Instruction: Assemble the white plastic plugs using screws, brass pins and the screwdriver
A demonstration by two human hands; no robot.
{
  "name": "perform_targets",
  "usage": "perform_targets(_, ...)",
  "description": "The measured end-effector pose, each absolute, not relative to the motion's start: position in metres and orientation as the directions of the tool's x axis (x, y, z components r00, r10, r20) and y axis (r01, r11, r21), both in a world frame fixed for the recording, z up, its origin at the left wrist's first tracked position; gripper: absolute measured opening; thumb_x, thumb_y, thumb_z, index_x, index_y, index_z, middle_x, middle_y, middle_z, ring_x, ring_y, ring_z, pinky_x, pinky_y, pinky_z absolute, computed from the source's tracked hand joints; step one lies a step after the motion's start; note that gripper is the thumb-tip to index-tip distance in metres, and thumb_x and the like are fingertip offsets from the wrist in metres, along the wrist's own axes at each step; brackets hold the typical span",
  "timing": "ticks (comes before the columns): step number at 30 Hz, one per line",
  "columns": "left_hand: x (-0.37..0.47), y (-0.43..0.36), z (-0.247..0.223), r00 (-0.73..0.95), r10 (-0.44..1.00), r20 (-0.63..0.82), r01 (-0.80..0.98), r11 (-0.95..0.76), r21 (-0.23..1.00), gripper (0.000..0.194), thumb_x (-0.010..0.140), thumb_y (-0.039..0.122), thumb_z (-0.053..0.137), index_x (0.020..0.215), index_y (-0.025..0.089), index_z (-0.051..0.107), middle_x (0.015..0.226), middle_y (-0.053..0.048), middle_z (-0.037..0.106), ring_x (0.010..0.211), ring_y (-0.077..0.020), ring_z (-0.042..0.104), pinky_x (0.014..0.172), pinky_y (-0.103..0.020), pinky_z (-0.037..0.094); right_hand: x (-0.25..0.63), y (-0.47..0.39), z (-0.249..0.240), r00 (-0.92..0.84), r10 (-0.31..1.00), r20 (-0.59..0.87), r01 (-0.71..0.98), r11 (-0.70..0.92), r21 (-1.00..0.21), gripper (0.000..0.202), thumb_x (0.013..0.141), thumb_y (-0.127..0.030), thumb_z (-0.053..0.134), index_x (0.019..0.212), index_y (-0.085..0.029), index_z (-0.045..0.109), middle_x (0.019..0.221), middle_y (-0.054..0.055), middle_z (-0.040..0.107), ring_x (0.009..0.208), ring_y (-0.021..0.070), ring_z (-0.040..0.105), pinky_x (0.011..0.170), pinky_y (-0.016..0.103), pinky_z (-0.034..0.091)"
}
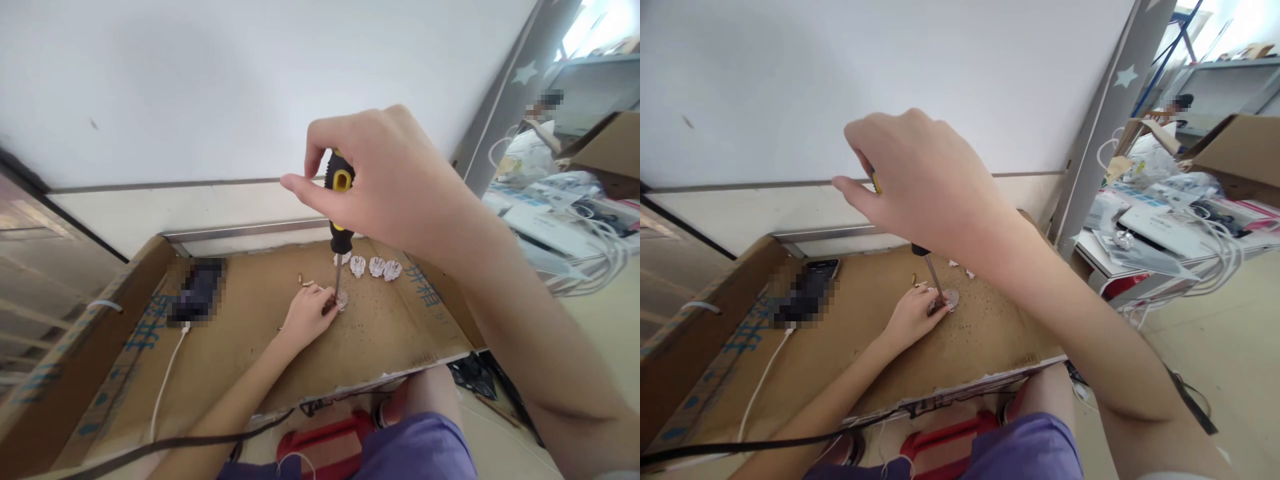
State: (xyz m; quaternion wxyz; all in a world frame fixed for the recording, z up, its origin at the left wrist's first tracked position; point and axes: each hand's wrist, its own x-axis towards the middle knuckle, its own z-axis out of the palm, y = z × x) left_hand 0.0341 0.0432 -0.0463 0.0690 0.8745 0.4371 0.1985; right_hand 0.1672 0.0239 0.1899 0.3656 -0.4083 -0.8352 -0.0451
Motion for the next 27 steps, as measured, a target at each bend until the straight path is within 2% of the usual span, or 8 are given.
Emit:
perform_targets(5,0.036,0.043,-0.046,0.529,0.795,0.296,0.726,-0.605,0.328,0.011,0.081,0.03,0.055,0.084,0.02,0.06,0.073,-0.002,0.06,0.076,-0.0191,0.056,0.07,-0.031,0.042,0.181,0.03,0.194,-0.646,0.548,0.532,0.352,0.832,-0.43,0.016,0.084,-0.03,0.054,0.093,-0.019,0.059,0.094,-0.001,0.06,0.086,0.0083,0.056,0.073,0.02,0.047)
perform_targets(8,0.037,0.042,-0.045,0.517,0.807,0.286,0.737,-0.589,0.33,0.012,0.081,0.031,0.054,0.081,0.021,0.061,0.072,-0.002,0.059,0.074,-0.0185,0.055,0.069,-0.03,0.042,0.186,0.034,0.19,-0.747,0.504,0.433,0.165,0.772,-0.614,0.021,0.09,-0.031,0.045,0.104,-0.02,0.056,0.086,-0.002,0.06,0.079,0.0059,0.057,0.067,0.017,0.049)
perform_targets(10,0.037,0.042,-0.045,0.515,0.812,0.274,0.749,-0.582,0.317,0.012,0.081,0.031,0.055,0.079,0.02,0.06,0.071,-0.002,0.058,0.072,-0.0184,0.055,0.069,-0.03,0.041,0.181,0.035,0.181,-0.625,0.547,0.557,0.11,0.768,-0.631,0.021,0.09,-0.035,0.045,0.095,-0.017,0.054,0.068,-0.003,0.055,0.063,0.005,0.055,0.055,0.016,0.046)
perform_targets(13,0.038,0.041,-0.045,0.503,0.821,0.27,0.769,-0.568,0.293,0.013,0.081,0.033,0.056,0.077,0.02,0.059,0.07,-0.002,0.057,0.072,-0.0185,0.054,0.066,-0.03,0.041,0.169,0.032,0.166,-0.33,0.575,0.748,0.143,0.814,-0.563,0.02,0.089,-0.035,0.046,0.082,-0.016,0.047,0.058,-0.004,0.048,0.052,0.0043,0.049,0.049,0.017,0.041)
perform_targets(17,0.039,0.042,-0.046,0.508,0.818,0.271,0.763,-0.573,0.299,0.012,0.081,0.031,0.057,0.077,0.02,0.057,0.069,-0.002,0.058,0.074,-0.0187,0.055,0.067,-0.03,0.04,0.163,0.022,0.158,-0.145,0.587,0.796,0.236,0.802,-0.548,0.018,0.086,-0.03,0.051,0.077,-0.018,0.041,0.056,-0.006,0.043,0.051,0.0041,0.048,0.052,0.018,0.039)
perform_targets(20,0.038,0.042,-0.047,0.509,0.815,0.277,0.75,-0.577,0.322,0.013,0.082,0.032,0.056,0.077,0.02,0.057,0.069,-0.002,0.058,0.074,-0.0187,0.055,0.069,-0.031,0.04,0.171,0.02,0.158,-0.112,0.644,0.757,0.134,0.764,-0.631,0.018,0.082,-0.027,0.057,0.08,-0.018,0.041,0.056,-0.006,0.044,0.05,0.0068,0.048,0.049,0.02,0.04)
perform_targets(24,0.033,0.04,-0.047,0.548,0.784,0.291,0.703,-0.62,0.348,0.012,0.084,0.03,0.052,0.08,0.02,0.057,0.072,0.0,0.061,0.077,-0.0178,0.055,0.073,-0.031,0.039,0.185,0.026,0.151,-0.243,0.816,0.525,-0.153,0.502,-0.851,0.024,0.081,-0.036,0.058,0.073,-0.018,0.044,0.058,-0.004,0.048,0.049,0.0081,0.048,0.052,0.024,0.045)
perform_targets(27,0.03,0.034,-0.047,0.573,0.748,0.335,0.672,-0.663,0.33,0.01,0.085,0.028,0.05,0.082,0.021,0.057,0.075,0.0,0.063,0.079,-0.0173,0.055,0.074,-0.031,0.038,0.193,0.028,0.15,-0.231,0.854,0.467,-0.232,0.418,-0.879,0.033,0.08,-0.044,0.056,0.065,-0.017,0.042,0.053,-0.005,0.045,0.042,0.0062,0.043,0.046,0.023,0.04)
